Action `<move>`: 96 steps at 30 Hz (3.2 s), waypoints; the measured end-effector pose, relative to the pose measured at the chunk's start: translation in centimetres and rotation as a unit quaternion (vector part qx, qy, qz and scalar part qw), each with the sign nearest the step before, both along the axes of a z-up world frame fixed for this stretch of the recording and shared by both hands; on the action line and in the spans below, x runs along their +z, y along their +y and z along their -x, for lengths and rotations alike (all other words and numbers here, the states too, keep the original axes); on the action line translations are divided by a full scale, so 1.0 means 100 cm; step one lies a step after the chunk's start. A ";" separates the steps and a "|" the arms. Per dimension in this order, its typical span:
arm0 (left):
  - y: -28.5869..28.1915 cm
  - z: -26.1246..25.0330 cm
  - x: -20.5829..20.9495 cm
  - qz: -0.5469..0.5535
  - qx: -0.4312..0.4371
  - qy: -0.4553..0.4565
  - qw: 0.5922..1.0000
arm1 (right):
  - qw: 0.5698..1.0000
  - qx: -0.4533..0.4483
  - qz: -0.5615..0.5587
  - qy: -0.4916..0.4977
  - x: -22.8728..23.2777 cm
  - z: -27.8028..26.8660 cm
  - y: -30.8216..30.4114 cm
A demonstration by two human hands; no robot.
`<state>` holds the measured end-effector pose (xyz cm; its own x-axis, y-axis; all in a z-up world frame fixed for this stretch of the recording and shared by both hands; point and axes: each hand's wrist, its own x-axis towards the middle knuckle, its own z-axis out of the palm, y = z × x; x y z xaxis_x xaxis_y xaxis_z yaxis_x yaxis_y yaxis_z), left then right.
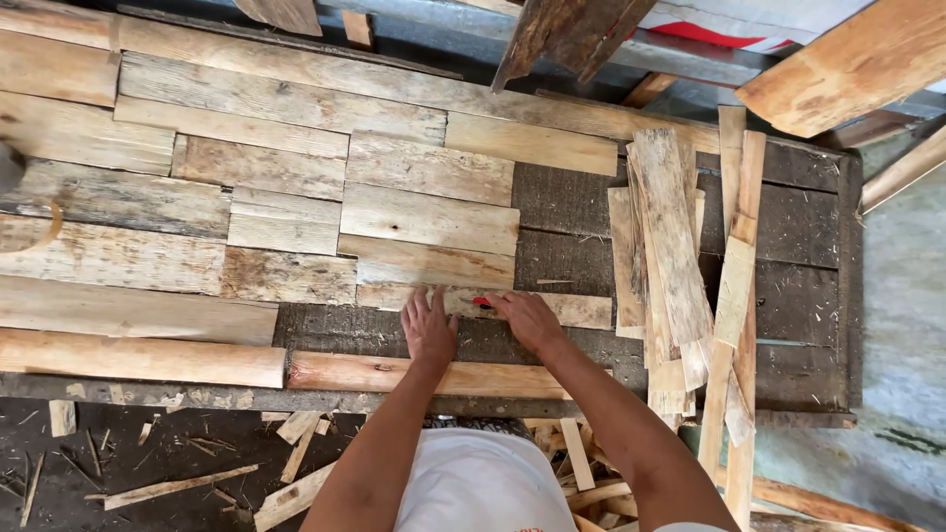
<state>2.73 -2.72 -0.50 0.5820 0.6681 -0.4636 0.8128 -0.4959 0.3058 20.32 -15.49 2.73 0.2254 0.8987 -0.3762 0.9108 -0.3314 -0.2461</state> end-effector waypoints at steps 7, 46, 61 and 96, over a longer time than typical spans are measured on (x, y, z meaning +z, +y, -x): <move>-0.012 -0.018 0.000 -0.014 0.112 -0.075 0.991 | 1.000 0.012 -0.009 0.007 0.001 -0.001 0.000; -0.019 -0.024 -0.013 -0.056 0.126 -0.032 0.990 | 0.993 0.052 -0.101 0.006 -0.019 -0.046 -0.050; -0.017 -0.026 -0.007 -0.039 0.118 0.004 0.992 | 0.998 0.028 -0.052 0.020 0.000 -0.069 -0.074; -0.078 -0.061 -0.027 -0.012 -0.063 -0.005 0.998 | 0.999 0.006 -0.020 0.029 -0.006 -0.073 -0.088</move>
<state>8.87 -10.47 -3.16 0.6662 0.6002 -0.4427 0.7408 -0.6007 0.3006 27.61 -24.27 2.11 0.1940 0.9154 -0.3527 0.8980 -0.3105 -0.3119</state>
